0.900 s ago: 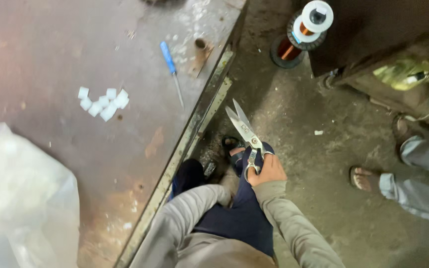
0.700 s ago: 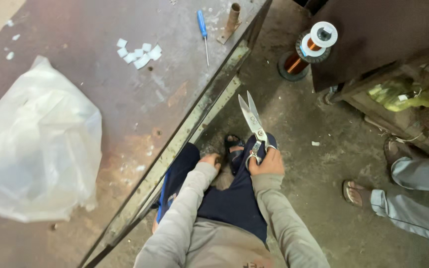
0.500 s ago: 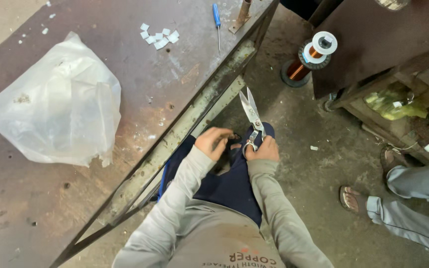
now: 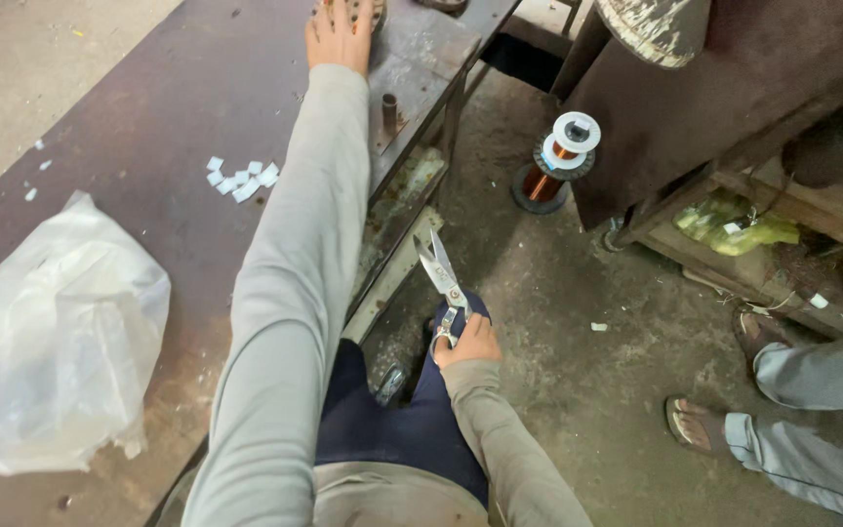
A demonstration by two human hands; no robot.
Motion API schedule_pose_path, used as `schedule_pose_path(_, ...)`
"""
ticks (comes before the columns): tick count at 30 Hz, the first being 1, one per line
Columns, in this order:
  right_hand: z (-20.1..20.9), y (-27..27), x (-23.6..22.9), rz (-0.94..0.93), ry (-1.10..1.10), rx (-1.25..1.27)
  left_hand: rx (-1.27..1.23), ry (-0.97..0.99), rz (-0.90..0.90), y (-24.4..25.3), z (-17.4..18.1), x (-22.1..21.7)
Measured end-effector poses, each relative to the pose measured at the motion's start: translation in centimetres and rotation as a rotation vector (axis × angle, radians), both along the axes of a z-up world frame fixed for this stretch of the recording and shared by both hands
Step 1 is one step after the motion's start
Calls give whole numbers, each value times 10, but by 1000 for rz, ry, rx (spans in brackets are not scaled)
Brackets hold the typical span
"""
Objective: The person cuts small white rectangular pieces from a plastic sheet using scissors and inserts them into the slots of a copper-wound motor stator. The person repeats this process for multiple slots, placing the stator on a metal workbench.
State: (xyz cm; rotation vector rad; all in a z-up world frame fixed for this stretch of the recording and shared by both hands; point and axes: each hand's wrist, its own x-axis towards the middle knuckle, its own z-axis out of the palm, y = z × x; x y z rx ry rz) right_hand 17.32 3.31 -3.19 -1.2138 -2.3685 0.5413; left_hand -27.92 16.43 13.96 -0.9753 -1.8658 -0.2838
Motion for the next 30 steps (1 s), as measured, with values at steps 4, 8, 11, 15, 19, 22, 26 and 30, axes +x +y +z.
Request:
schedule_pose_path(4,1,17,-11,17,-10,-26,-110,0,170,47,-21,-45)
schedule_pose_path(8,1,24,-23,14,-11,-56,-160,-13,247,55,-29,-45)
schedule_pose_path(11,5,19,-28,25,-32,-76,-198,-5,181,34,-11,-42)
schedule_pose_path(15,13,13,-34,55,39,-24,-216,-133,85,4,33,-27)
schedule_pose_path(19,13,0,-31,66,76,23,-71,-456,16,-54,83,7)
schedule_pose_path(22,0,-5,-26,63,109,46,-10,-584,-88,-126,127,42)
schedule_pose_path(26,-29,-5,5,159,198,-158,81,-533,-383,-260,165,109)
schedule_pose_path(30,-34,-6,74,482,176,-796,142,-779,-345,-378,170,194)
